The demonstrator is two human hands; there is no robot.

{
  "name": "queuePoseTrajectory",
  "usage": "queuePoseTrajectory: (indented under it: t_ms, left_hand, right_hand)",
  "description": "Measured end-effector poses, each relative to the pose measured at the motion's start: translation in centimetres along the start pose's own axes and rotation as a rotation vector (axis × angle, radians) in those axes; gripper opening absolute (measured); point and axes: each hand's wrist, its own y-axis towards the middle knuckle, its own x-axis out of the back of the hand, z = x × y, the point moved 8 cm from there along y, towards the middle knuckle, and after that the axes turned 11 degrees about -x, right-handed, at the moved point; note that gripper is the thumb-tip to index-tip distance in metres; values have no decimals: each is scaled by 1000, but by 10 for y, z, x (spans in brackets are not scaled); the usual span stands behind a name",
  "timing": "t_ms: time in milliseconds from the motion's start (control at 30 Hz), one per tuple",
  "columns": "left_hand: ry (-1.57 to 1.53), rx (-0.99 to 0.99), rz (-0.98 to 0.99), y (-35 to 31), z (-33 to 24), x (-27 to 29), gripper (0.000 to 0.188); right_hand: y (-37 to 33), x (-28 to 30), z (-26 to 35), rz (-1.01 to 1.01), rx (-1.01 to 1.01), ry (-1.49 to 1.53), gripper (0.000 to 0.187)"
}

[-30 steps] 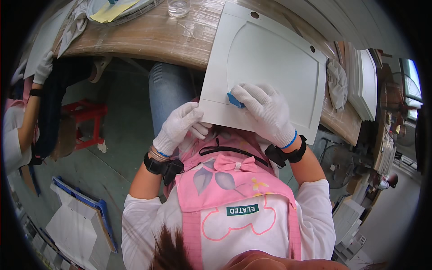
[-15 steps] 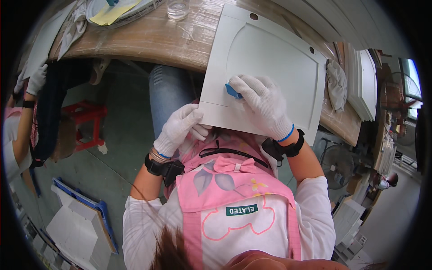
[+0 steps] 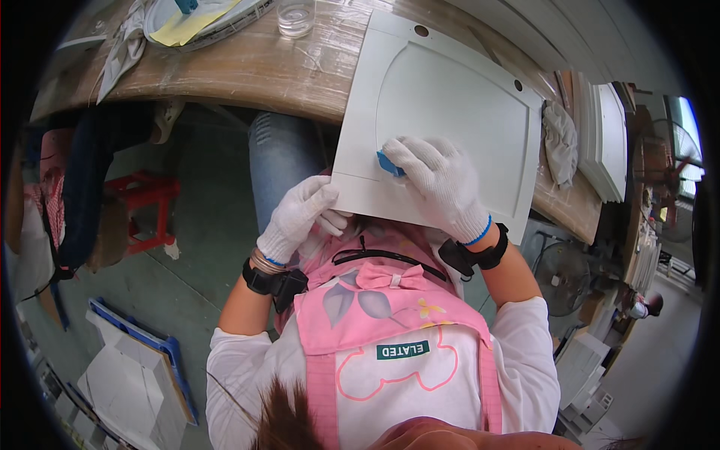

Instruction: Finishing and cleaning white cabinet doors using a scraper and a cleaning cloth.

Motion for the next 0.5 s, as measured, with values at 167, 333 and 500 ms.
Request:
queuePoseTrajectory:
  t_ms: [167, 333, 500]
  left_hand:
    - [44, -12, -38, 2, 0, -4, 40]
    - [34, -3, -51, 1, 2, -1, 40]
    - [8, 1, -26, 2, 4, -1, 39]
  right_hand:
    - [9, -1, -6, -78, 9, 32, 51]
    - [3, 1, 0, -64, 17, -14, 46]
    - [11, 0, -4, -110, 11, -17, 38]
